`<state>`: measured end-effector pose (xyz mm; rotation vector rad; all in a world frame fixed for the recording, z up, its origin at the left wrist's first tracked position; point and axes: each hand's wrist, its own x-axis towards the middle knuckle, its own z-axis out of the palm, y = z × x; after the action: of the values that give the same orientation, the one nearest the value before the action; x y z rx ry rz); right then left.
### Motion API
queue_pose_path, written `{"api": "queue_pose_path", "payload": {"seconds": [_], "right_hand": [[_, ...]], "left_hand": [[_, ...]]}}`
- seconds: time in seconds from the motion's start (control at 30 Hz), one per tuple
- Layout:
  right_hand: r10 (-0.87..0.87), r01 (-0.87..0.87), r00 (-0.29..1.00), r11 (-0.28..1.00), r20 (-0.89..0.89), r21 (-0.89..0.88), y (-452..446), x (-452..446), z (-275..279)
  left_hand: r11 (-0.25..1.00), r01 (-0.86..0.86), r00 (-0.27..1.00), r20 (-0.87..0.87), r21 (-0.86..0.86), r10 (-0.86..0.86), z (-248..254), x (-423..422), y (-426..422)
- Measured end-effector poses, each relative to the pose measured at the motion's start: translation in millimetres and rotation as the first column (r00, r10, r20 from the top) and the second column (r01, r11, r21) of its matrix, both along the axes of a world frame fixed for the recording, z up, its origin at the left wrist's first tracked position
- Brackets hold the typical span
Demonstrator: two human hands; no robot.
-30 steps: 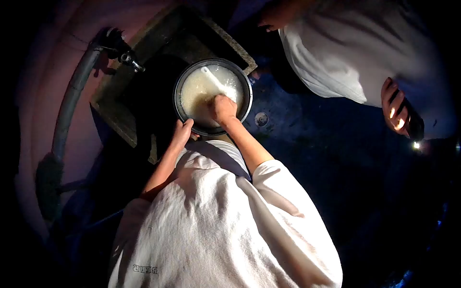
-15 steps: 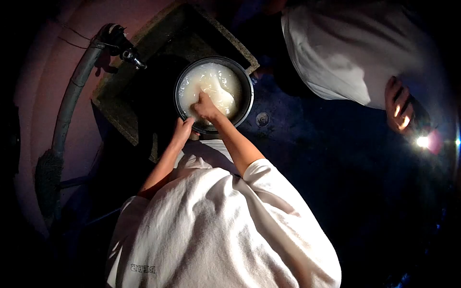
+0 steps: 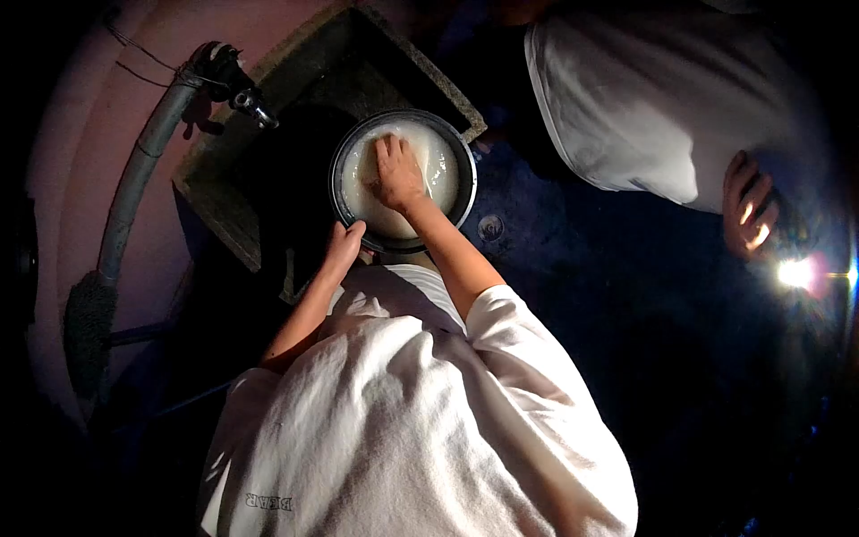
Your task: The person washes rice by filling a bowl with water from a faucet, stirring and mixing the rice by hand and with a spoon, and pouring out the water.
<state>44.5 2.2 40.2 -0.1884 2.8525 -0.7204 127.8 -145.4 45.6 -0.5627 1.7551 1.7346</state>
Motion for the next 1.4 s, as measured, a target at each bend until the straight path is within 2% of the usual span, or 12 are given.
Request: {"api": "queue_pose_path", "payload": {"seconds": [0.2,0.37,0.5,0.63,0.77,0.83,1.03,1.1,1.17,1.23,1.33,1.4], "right_hand": [[0.001,0.032,0.88,0.998,0.475,-0.061,-1,23,-3],[0.073,0.033,0.845,0.982,0.53,-0.188,-9,37,-13],[-0.124,0.273,0.945,0.81,0.304,-0.518,-21,48,-25],[-0.424,0.487,0.868,0.829,0.259,-0.275,-16,23,0],[-0.269,0.291,0.937,0.954,0.224,-0.069,12,13,-2],[-0.03,0.029,0.999,0.998,-0.025,-0.062,15,14,-4],[-0.132,0.107,0.906,0.991,0.403,0.083,-6,44,-2],[-0.012,0.04,0.955,0.995,0.296,-0.088,-6,55,-17],[0.001,0.079,0.893,0.984,0.449,-0.159,-7,50,-26],[-0.035,0.302,0.894,0.784,0.447,-0.542,-12,52,-50],[-0.222,0.623,0.761,0.514,0.61,-0.59,-26,39,-32],[-0.328,0.603,0.78,0.624,0.534,-0.498,-27,18,-52]], "left_hand": [[0.998,-0.021,1.0,-0.006,0.058,0.022,-11,3,-1],[0.997,-0.056,0.997,-0.048,0.058,0.059,-4,1,2],[0.998,-0.048,0.997,-0.057,0.046,0.051,-4,0,2],[0.994,0.006,1.0,-0.002,0.106,-0.006,-10,2,-2],[0.992,-0.067,0.995,-0.066,0.105,0.074,-11,3,1],[0.995,-0.047,0.996,-0.069,0.086,0.053,-14,3,-1],[0.994,0.055,0.997,-0.065,0.099,-0.049,-22,1,-7],[0.993,0.065,0.994,-0.098,0.1,-0.056,-25,3,-6],[0.999,0.015,0.993,-0.115,0.051,-0.009,-18,3,-4],[0.998,0.008,0.993,-0.116,0.055,-0.002,-30,6,-5],[0.998,0.014,0.997,-0.074,0.061,-0.009,-29,5,-5],[0.998,0.021,0.999,-0.028,0.057,-0.02,-28,6,-6]]}}
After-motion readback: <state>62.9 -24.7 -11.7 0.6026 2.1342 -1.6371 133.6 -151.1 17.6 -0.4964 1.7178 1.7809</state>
